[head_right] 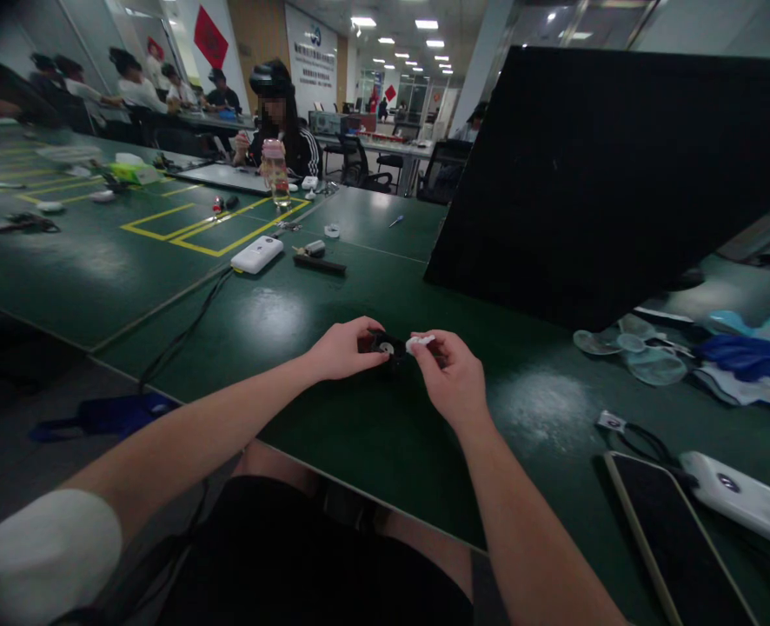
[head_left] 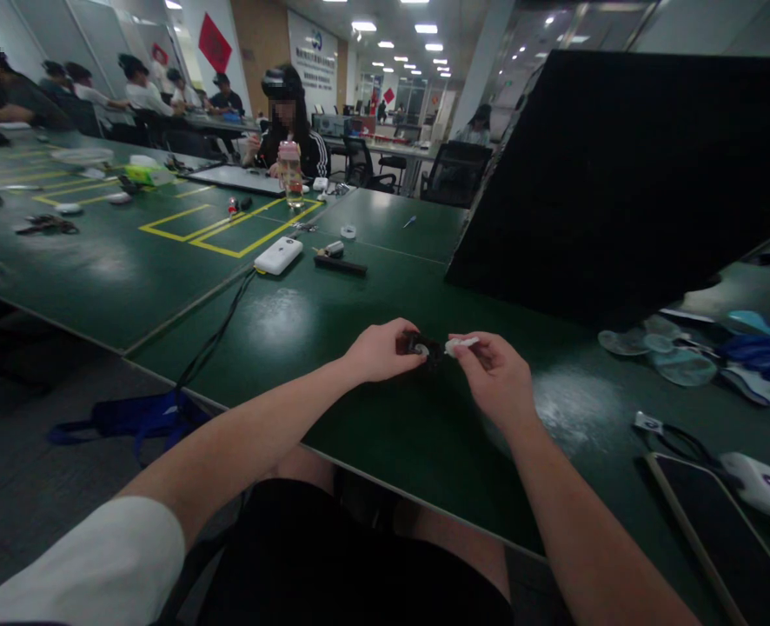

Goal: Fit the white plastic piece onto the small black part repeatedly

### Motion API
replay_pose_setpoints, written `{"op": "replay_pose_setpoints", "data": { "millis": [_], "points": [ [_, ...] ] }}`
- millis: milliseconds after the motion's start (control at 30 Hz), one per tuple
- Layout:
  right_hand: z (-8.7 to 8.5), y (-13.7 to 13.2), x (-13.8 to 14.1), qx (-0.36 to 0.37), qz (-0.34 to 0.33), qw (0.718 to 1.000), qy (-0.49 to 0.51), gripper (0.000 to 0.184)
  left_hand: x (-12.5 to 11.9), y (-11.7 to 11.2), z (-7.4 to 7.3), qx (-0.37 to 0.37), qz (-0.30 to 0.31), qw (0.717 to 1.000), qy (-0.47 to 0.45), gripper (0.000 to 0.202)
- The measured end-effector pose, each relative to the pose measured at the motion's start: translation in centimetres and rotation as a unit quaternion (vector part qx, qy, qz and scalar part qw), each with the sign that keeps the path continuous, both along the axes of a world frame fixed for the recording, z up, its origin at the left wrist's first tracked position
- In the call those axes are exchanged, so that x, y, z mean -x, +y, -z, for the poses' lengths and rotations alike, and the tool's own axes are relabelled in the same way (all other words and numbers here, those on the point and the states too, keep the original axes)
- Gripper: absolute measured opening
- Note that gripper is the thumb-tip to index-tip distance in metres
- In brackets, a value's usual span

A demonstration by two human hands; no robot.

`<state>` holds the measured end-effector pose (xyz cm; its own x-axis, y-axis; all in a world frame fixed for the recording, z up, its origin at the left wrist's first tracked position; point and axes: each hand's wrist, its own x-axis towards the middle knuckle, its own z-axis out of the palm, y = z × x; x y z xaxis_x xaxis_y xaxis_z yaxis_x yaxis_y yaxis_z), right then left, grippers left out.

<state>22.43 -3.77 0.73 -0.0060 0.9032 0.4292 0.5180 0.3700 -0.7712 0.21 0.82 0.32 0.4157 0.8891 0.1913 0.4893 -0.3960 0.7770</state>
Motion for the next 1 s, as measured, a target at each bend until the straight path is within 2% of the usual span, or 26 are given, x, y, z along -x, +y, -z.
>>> {"op": "replay_pose_setpoints", "data": {
  "millis": [100,233,467,600,700,833,1000],
  "points": [
    [0.1,0.0,0.1,0.019,-0.006,1.000,-0.015,0.027,-0.1,0.0,0.2,0.005,0.021,1.000,-0.022,0.050],
    [0.1,0.0,0.1,0.041,-0.027,0.998,-0.025,0.027,-0.1,0.1,0.3,0.000,0.020,0.999,-0.045,0.049],
    [-0.2,-0.1,0.2,0.019,0.004,1.000,-0.024,0.026,-0.2,0.9,1.1,0.030,0.030,0.995,-0.089,0.052],
    [-0.2,0.0,0.2,0.023,-0.014,1.000,-0.010,0.026,-0.2,1.5,1.7,0.050,0.036,0.993,-0.101,0.056],
    [-0.1,0.0,0.1,0.032,-0.023,0.999,-0.014,0.027,-0.2,1.3,1.7,0.041,0.036,0.994,-0.091,0.055],
    [-0.1,-0.2,0.4,0.007,-0.026,1.000,0.001,0.026,-0.2,0.6,1.3,0.020,0.062,0.994,-0.083,0.052],
    [-0.3,-0.6,0.8,0.005,-0.036,0.997,-0.065,0.024,-0.4,0.6,1.4,0.003,0.051,0.995,-0.083,0.050]
  ]
}}
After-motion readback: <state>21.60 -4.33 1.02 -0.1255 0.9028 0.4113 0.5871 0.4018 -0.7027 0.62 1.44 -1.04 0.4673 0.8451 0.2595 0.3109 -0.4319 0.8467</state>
